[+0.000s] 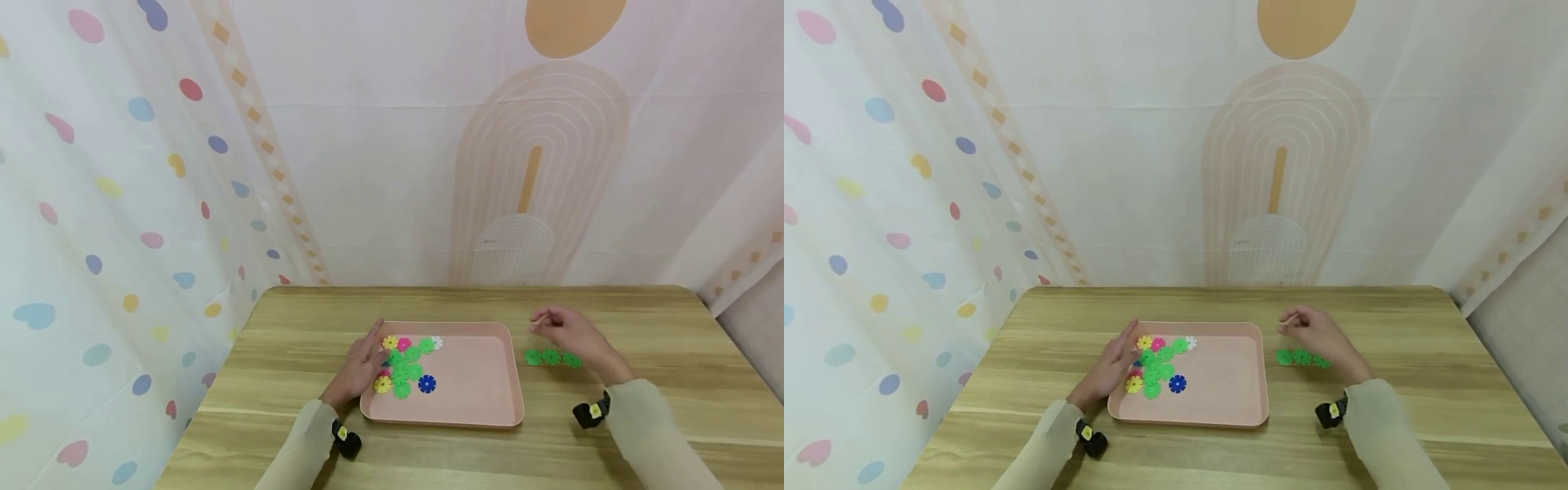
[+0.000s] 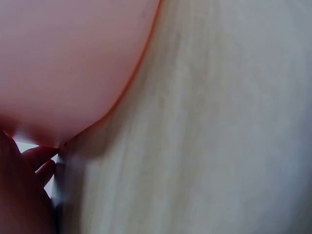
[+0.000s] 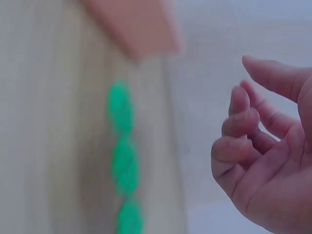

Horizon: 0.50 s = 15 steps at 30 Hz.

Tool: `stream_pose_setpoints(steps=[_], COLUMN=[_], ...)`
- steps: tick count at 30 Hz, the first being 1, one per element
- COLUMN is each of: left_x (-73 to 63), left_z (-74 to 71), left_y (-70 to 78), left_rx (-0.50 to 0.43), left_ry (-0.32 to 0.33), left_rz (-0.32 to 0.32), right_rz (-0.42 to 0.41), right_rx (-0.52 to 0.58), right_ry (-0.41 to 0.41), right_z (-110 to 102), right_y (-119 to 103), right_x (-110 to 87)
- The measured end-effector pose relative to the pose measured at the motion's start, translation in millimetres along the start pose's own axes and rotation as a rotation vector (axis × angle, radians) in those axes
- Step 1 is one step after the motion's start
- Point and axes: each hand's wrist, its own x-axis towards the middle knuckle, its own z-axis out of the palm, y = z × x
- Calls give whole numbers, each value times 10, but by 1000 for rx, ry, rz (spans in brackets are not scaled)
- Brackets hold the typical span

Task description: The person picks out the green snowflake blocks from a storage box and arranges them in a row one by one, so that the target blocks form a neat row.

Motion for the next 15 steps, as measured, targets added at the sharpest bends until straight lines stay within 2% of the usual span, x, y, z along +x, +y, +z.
stream_pose_setpoints(steps=[3, 9, 15], left_x=[7, 31, 24], left_z=[-2, 9, 10], left_y=[-1, 2, 14], left_rx=[-13, -39, -43], left_ry=[2, 6, 1], left_rz=[7, 15, 11], right_rz=[-30, -53, -62], right_rx=[52, 37, 40], right_ry=[-71, -165, -240], right_z=[108, 382, 710], right_y=[-162, -405, -571], right_x=[124, 345, 480])
